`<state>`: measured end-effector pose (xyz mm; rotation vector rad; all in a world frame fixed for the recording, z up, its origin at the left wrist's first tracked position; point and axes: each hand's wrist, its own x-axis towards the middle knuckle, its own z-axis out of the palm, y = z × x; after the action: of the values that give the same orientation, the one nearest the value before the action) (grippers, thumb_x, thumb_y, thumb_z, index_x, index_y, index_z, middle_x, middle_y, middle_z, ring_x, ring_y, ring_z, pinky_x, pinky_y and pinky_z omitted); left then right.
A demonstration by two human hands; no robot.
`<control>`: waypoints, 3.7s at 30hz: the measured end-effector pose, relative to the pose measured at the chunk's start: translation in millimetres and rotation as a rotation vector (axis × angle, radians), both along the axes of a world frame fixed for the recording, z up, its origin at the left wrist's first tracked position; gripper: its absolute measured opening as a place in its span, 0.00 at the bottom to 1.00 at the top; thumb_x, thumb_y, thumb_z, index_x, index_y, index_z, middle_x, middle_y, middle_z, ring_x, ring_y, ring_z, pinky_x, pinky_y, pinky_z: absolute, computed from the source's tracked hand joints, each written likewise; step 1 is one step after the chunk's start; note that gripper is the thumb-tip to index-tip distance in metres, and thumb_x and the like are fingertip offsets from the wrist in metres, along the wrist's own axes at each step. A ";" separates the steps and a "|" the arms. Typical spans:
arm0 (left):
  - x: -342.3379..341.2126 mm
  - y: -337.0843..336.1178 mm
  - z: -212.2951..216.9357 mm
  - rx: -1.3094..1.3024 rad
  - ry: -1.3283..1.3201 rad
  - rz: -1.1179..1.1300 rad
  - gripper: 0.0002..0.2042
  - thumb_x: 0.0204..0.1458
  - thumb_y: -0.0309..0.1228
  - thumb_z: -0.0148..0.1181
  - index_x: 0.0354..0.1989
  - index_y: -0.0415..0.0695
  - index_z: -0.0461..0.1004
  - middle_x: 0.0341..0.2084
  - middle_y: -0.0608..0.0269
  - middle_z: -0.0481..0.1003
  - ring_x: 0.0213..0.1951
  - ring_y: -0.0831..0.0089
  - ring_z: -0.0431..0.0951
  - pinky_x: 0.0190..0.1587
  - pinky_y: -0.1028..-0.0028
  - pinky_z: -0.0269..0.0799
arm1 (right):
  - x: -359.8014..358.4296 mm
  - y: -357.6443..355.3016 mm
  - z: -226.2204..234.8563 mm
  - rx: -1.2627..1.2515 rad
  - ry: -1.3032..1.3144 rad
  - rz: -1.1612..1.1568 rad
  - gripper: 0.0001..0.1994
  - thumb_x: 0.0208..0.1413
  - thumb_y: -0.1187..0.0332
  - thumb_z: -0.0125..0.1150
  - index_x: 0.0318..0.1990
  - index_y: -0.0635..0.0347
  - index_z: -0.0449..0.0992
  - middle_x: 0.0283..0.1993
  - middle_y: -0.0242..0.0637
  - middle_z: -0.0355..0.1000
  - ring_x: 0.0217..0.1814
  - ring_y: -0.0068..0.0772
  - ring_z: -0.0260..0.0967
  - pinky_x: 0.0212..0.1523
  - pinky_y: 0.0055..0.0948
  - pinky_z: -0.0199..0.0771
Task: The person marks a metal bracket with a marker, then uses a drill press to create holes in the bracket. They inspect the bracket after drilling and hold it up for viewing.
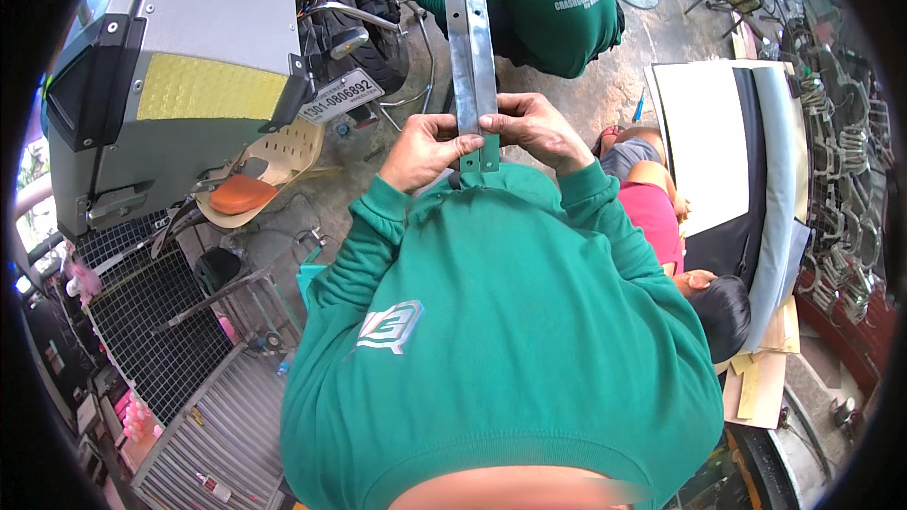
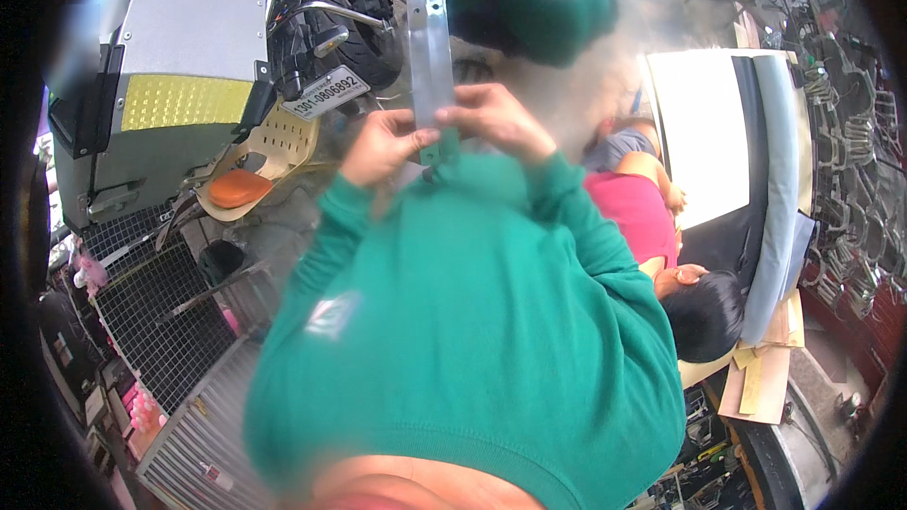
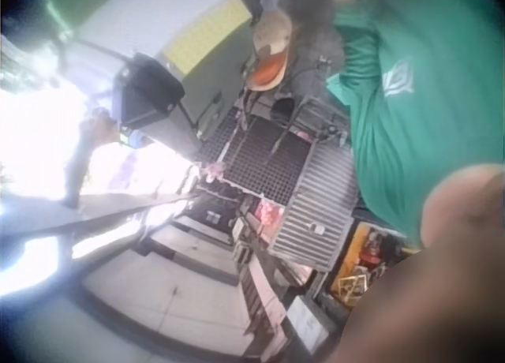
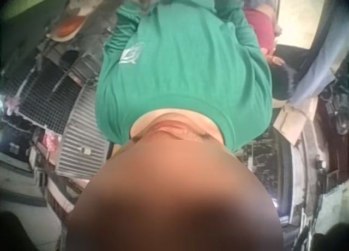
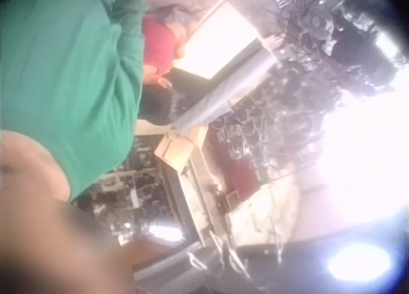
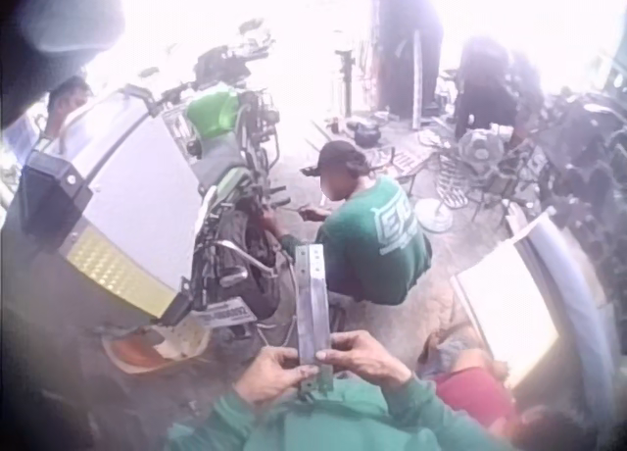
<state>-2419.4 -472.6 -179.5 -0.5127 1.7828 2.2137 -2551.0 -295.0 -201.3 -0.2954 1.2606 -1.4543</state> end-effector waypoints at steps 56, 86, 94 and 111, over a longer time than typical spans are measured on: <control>-15.6 1.7 51.9 -0.362 0.373 -0.004 0.10 0.50 0.20 0.65 0.42 0.38 0.81 0.33 0.57 0.82 0.36 0.73 0.82 0.39 0.73 0.78 | 3.0 -1.1 56.4 -0.246 0.218 -0.183 0.14 0.57 0.74 0.67 0.49 0.71 0.79 0.44 0.32 0.76 0.46 0.22 0.72 0.50 0.26 0.74; -42.0 -8.0 40.1 -0.042 0.135 -0.055 0.12 0.54 0.24 0.68 0.46 0.34 0.80 0.38 0.60 0.82 0.39 0.79 0.80 0.44 0.76 0.78 | -15.5 -6.8 58.8 0.004 0.110 -0.175 0.18 0.57 0.66 0.68 0.52 0.67 0.78 0.40 0.30 0.78 0.38 0.16 0.71 0.40 0.20 0.73; -38.9 -9.3 29.7 0.007 0.060 -0.035 0.12 0.54 0.25 0.68 0.45 0.34 0.80 0.37 0.61 0.82 0.37 0.79 0.80 0.43 0.76 0.78 | -14.0 -8.7 37.4 -0.009 -0.053 -0.186 0.17 0.59 0.67 0.65 0.53 0.66 0.77 0.40 0.31 0.78 0.34 0.16 0.73 0.35 0.17 0.73; -28.1 -20.5 18.9 0.087 0.045 0.025 0.13 0.55 0.28 0.68 0.46 0.34 0.80 0.36 0.61 0.82 0.35 0.79 0.80 0.38 0.76 0.80 | -7.4 -25.7 19.4 -0.093 -0.182 -0.207 0.19 0.60 0.67 0.65 0.55 0.67 0.75 0.44 0.34 0.78 0.40 0.23 0.76 0.44 0.25 0.78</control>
<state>-2447.5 -493.0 -160.6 -0.4731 1.7020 2.3256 -2558.4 -320.7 -181.9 -0.0925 1.1035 -1.6799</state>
